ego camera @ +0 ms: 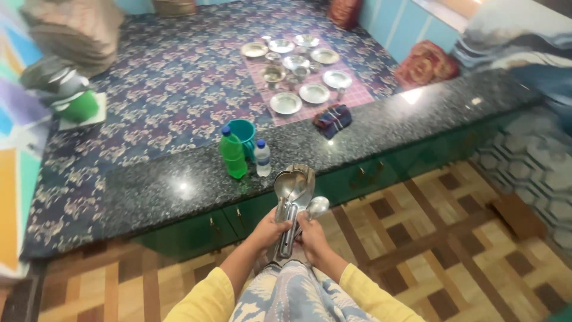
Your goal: The person arranges multiple stainless steel plates, bowls, and cups on a checkered mat laid on the floor. They then open a kitchen drawer, retrieve several spoons, and place them on the mat as part of the table setting.
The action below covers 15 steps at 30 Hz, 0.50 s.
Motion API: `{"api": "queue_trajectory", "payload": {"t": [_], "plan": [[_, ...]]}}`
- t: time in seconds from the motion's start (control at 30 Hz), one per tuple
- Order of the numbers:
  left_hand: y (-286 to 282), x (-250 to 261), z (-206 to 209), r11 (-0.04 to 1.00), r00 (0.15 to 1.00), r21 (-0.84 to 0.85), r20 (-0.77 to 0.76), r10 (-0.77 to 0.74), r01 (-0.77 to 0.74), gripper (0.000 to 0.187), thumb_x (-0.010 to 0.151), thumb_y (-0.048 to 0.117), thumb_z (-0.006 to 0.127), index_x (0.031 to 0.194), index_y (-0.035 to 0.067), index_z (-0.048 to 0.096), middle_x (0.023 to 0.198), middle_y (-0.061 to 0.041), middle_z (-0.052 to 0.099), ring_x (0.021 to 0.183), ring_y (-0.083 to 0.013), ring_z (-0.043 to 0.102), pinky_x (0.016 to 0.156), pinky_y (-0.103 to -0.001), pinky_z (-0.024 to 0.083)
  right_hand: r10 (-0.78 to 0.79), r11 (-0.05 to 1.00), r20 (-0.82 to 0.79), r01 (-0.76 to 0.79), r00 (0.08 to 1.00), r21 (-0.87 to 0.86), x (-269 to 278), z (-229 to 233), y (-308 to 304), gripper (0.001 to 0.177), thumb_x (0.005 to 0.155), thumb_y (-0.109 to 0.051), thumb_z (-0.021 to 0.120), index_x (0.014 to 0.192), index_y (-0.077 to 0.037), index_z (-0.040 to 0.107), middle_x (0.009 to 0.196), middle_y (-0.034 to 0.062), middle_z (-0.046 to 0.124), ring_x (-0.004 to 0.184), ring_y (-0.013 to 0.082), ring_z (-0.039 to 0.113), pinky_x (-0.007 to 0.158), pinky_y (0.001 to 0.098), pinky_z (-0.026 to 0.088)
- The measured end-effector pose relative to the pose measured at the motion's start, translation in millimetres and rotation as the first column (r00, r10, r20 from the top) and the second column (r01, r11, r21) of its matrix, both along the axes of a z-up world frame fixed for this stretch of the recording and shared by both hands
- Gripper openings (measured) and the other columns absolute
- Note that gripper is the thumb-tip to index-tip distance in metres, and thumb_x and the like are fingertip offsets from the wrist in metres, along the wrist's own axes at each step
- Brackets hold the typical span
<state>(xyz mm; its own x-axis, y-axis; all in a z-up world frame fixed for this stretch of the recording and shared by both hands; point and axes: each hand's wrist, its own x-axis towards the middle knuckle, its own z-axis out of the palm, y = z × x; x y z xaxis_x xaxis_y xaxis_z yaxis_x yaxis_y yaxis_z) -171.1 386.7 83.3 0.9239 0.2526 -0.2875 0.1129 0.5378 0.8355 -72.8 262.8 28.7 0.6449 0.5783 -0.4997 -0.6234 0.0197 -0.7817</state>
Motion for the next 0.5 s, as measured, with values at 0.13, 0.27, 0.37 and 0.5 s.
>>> {"api": "queue_trajectory", "payload": {"t": [0.13,0.27,0.37,0.5], "plan": [[-10.8,-14.0,-3.4,0.991,0.991,0.063,-0.06,0.123,-0.119,0.054,0.095,0.001,0.055,0.147,0.014,0.044,0.099,-0.014,0.07,0.069,-0.0241,0.071,0.058,-0.037,0.061,0.086,0.993,0.009,-0.087,0.996,0.08,-7.0,-6.3,0.6,0.032,0.102,-0.038,0.059,0.098,-0.007,0.062,0.074,0.0023,0.06,0.056,0.0115,0.051,0.05,0.0274,0.043],[-12.6,-38.1,-18.8,0.967,0.969,0.092,-0.045,0.241,-0.236,0.053,0.094,0.002,0.057,0.145,0.013,0.045,0.1,-0.014,0.07,0.068,-0.0235,0.071,0.056,-0.035,0.061,0.196,0.976,-0.01,-0.195,0.98,0.094,-24.5,-1.2,5.2,0.027,0.102,-0.034,0.059,0.104,-0.008,0.064,0.079,-0.0007,0.063,0.061,0.0093,0.051,0.056,0.0247,0.045],[-3.8,-66.6,-36.6,0.924,0.945,0.212,-0.01,0.328,-0.319,0.052,0.094,0.004,0.06,0.144,0.01,0.047,0.108,-0.01,0.069,0.081,-0.0207,0.071,0.065,-0.035,0.062,0.319,0.945,-0.033,-0.315,0.947,0.094,-45.6,10.6,15.9,0.025,0.102,-0.033,0.058,0.109,-0.009,0.064,0.084,-0.0017,0.063,0.064,0.0085,0.051,0.06,0.0239,0.047],[0.5,-106.4,-47.2,0.836,0.895,0.349,0.016,0.446,-0.423,0.051,0.094,0.005,0.065,0.144,0.008,0.05,0.119,-0.007,0.07,0.105,-0.0152,0.069,0.089,-0.031,0.058,0.441,0.895,-0.025,-0.437,0.897,0.086,-74.9,22.5,27.4,0.024,0.1,-0.029,0.057,0.115,-0.012,0.063,0.09,-0.0017,0.065,0.069,0.0082,0.054,0.063,0.0246,0.048]]}}
